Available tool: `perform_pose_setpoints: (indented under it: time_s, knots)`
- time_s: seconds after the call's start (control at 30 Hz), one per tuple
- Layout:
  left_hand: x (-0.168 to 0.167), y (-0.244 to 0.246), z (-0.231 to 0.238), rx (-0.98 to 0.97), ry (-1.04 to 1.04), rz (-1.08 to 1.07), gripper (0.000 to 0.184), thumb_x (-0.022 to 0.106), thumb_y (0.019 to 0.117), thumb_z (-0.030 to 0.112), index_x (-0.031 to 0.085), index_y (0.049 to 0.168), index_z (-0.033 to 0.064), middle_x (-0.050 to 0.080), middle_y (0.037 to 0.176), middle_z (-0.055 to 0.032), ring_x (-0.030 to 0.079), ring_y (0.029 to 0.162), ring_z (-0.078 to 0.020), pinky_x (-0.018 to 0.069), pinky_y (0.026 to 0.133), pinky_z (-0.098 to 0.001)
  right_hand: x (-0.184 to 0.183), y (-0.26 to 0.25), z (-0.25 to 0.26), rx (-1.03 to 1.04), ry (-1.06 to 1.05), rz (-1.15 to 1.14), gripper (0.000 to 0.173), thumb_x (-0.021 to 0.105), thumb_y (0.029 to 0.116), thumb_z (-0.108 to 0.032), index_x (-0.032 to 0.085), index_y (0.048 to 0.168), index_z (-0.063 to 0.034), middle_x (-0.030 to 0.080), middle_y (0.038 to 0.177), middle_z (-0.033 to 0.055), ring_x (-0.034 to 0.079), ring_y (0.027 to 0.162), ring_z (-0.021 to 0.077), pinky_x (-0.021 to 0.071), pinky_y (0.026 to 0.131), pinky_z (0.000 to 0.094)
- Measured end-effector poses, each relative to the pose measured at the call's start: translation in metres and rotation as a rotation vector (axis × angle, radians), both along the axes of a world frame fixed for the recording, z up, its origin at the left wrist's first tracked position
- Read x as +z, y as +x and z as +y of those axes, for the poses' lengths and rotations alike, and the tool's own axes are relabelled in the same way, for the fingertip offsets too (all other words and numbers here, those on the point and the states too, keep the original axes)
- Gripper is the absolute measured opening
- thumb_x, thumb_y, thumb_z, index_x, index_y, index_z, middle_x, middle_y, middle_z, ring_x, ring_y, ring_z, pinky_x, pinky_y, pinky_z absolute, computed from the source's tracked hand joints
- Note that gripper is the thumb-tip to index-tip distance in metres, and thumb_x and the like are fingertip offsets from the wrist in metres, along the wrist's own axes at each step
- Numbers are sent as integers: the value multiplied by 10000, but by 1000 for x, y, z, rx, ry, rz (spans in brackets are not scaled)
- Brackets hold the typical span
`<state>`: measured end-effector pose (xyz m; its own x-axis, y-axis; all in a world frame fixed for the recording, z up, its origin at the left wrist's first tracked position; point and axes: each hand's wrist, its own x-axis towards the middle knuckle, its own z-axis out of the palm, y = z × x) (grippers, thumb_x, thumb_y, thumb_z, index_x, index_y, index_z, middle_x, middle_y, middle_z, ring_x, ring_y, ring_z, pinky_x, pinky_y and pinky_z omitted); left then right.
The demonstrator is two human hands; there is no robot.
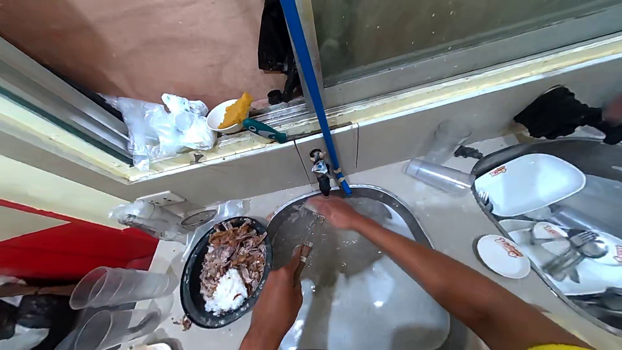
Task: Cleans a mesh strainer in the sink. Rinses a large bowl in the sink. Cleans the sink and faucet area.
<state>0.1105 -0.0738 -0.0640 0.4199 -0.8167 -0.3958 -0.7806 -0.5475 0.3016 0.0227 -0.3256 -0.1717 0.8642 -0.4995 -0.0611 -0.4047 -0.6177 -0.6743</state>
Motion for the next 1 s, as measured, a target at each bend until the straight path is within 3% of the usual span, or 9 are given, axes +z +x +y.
perform_pose_setpoints:
  time_s: [0.1,0.2,0.33,0.6,0.7,0.8,0.9,0.93,1.0]
  knots:
    - [4,2,0,5,0,-10,724,574,933,78,381,1605,266,740,1029,-141,731,904,-323,590,826,-534,6,-3,-1,-215,101,-16,429,348,1119,-283,650,1256,-10,670,1221,233,636,1177,398,487,1008,618]
    - [3,5,1,15,-59,23,700,589,927,64,415,1590,207,739,1062,-148,726,938,-313,580,871,-521,3,-6,4,-87,5,-40,487,297,1122,-299,525,1492,-79,559,1485,158,518,1390,308,375,1192,504]
    - [4,-2,-4,16,-85,18,670,571,928,71,440,1575,190,742,1017,-137,729,892,-299,586,838,-500,14,-5,4,-212,55,-40,427,330,1119,-284,616,1323,-40,651,1268,217,615,1220,380,476,1050,591]
    - [4,-3,-4,17,-61,51,648,589,934,88,461,1562,183,741,1041,-137,726,914,-292,583,856,-502,14,3,11,-72,1,98,472,312,1115,-311,559,1466,-114,586,1454,154,535,1367,332,398,1158,547]
    - [5,-4,-3,17,-71,42,636,580,946,97,463,1562,200,743,1051,-120,726,924,-279,583,866,-492,14,5,6,-198,90,89,416,374,1105,-282,669,1248,-26,671,1239,230,637,1178,405,493,988,631]
    - [-7,8,9,58,-210,142,620,637,909,96,523,1516,149,748,1087,-99,727,932,-230,588,885,-470,21,0,21,-29,-37,11,451,328,1108,-274,613,1421,-118,599,1457,91,525,1387,269,381,1187,508]
    - [-17,11,36,170,-331,365,637,733,891,121,531,1494,82,745,1130,-84,726,913,-165,608,864,-409,9,-18,18,-238,17,-109,523,274,1124,-381,693,1205,-77,703,1192,147,668,1146,315,527,974,579]
    - [-14,12,46,252,-341,456,650,745,903,115,508,1506,63,746,1143,-82,729,891,-147,618,835,-378,6,-23,21,-274,-24,-214,522,271,1122,-378,689,1234,-86,698,1214,128,659,1171,280,525,1005,541]
    - [-4,8,63,509,-319,686,619,720,947,113,483,1516,58,699,849,-69,583,548,-119,523,497,-309,-1,-31,38,-286,5,-423,483,311,1116,-315,569,1454,-86,559,1489,108,501,1411,219,413,1188,458]
